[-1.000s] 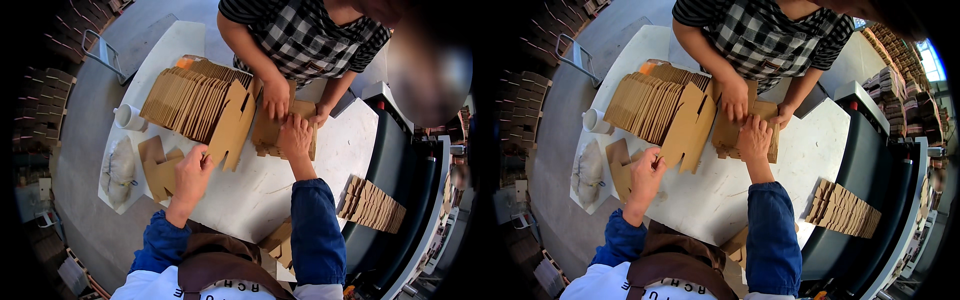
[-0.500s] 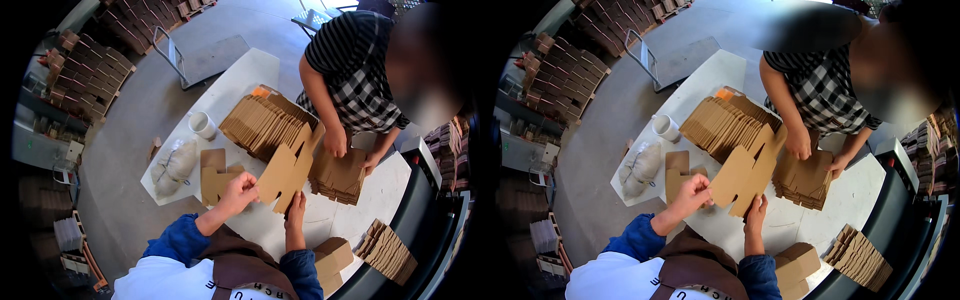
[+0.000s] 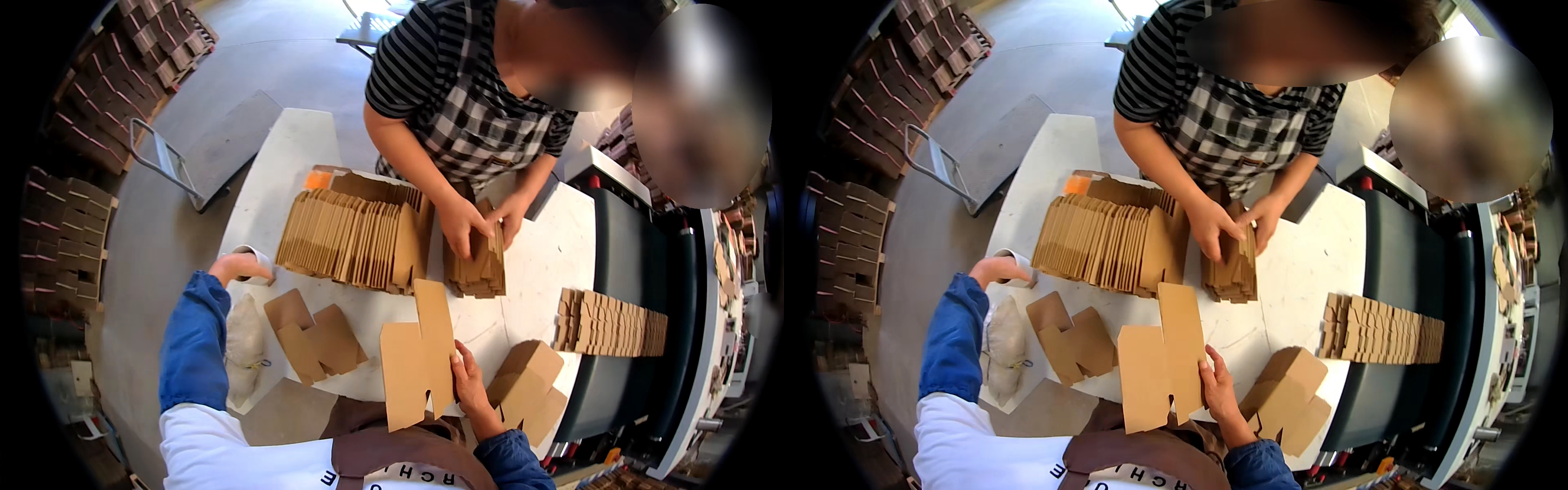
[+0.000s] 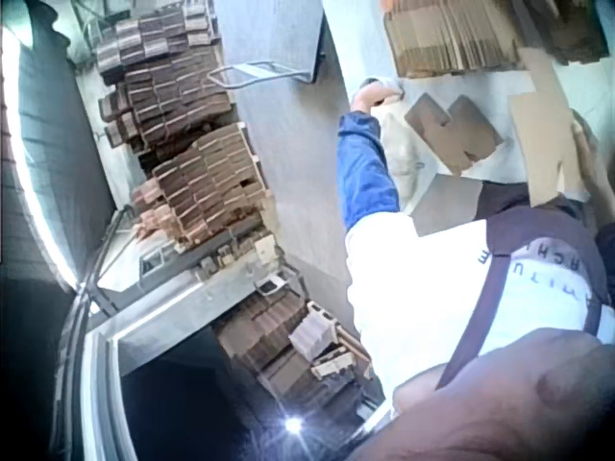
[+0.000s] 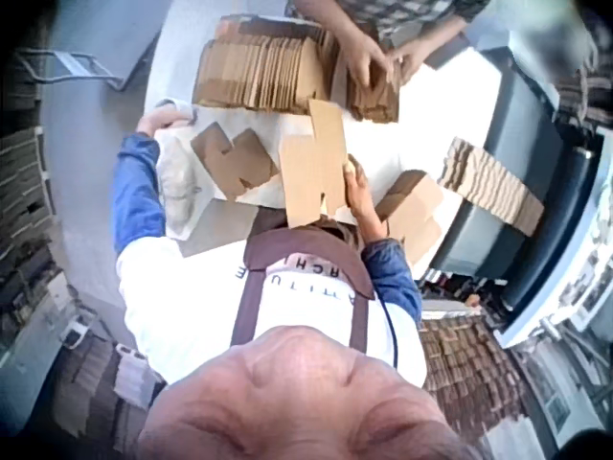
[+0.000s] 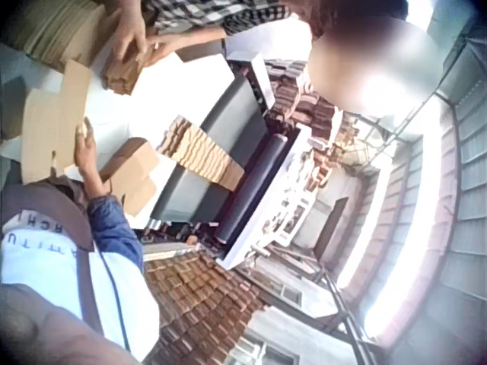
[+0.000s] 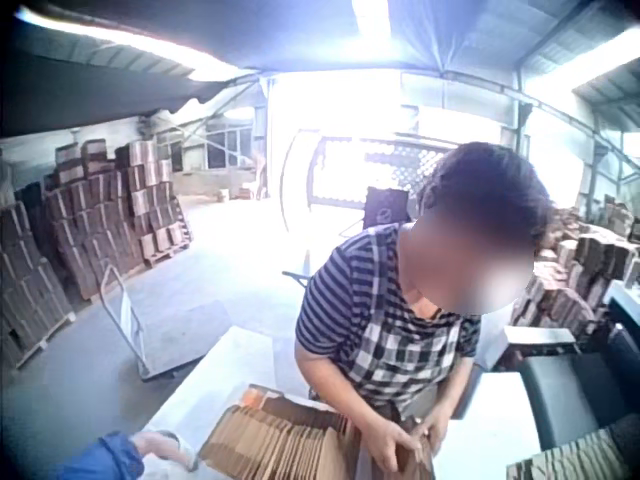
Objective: The person folds flat cardboard pieces into box shapes by hand and stacks them on a table. A coworker assists by organizing the finished stacks and moving them onto a conveyor belt. The person occasionally picks up dropped pieces from the floor to continue the assembly process.
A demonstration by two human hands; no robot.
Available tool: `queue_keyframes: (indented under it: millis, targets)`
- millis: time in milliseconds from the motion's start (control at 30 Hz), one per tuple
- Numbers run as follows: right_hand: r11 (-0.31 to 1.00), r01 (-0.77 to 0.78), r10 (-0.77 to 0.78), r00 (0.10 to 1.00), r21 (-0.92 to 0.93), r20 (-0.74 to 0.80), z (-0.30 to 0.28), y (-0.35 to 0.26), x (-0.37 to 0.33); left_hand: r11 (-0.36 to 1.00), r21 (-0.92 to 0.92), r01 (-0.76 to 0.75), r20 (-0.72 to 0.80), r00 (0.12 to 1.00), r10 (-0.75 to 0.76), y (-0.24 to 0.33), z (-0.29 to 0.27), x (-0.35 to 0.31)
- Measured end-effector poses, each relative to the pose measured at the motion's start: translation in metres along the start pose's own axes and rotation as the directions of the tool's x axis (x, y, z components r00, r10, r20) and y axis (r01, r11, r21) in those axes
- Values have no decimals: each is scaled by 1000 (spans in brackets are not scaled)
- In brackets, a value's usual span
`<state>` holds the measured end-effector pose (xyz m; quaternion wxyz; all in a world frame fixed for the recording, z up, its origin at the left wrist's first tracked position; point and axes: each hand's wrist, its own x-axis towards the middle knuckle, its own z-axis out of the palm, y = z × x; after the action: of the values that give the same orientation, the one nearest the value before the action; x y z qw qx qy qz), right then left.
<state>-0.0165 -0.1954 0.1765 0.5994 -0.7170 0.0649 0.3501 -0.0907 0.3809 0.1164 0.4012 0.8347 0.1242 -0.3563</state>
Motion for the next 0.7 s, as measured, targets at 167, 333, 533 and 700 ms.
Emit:
queue_keyframes:
  millis: [167,333,533,700]
  targets:
    - [999,33,-33,996,-3,-78,-22,6,-20,907,-140,398,-79,908,-411,32,0,-4]
    - [958,175,-180,984,-229,-4,-26,-51,13,689,-647,327,-76,871,-485,22,0,0]
    - [978,-4,-34,983,208,183,-48,-18,70,286,-947,-144,-214,950,-229,-33,10,-36]
    - [895,-124,-53,924,428,379,-66,-16,73,116,-939,-324,-343,912,-224,42,26,-68]
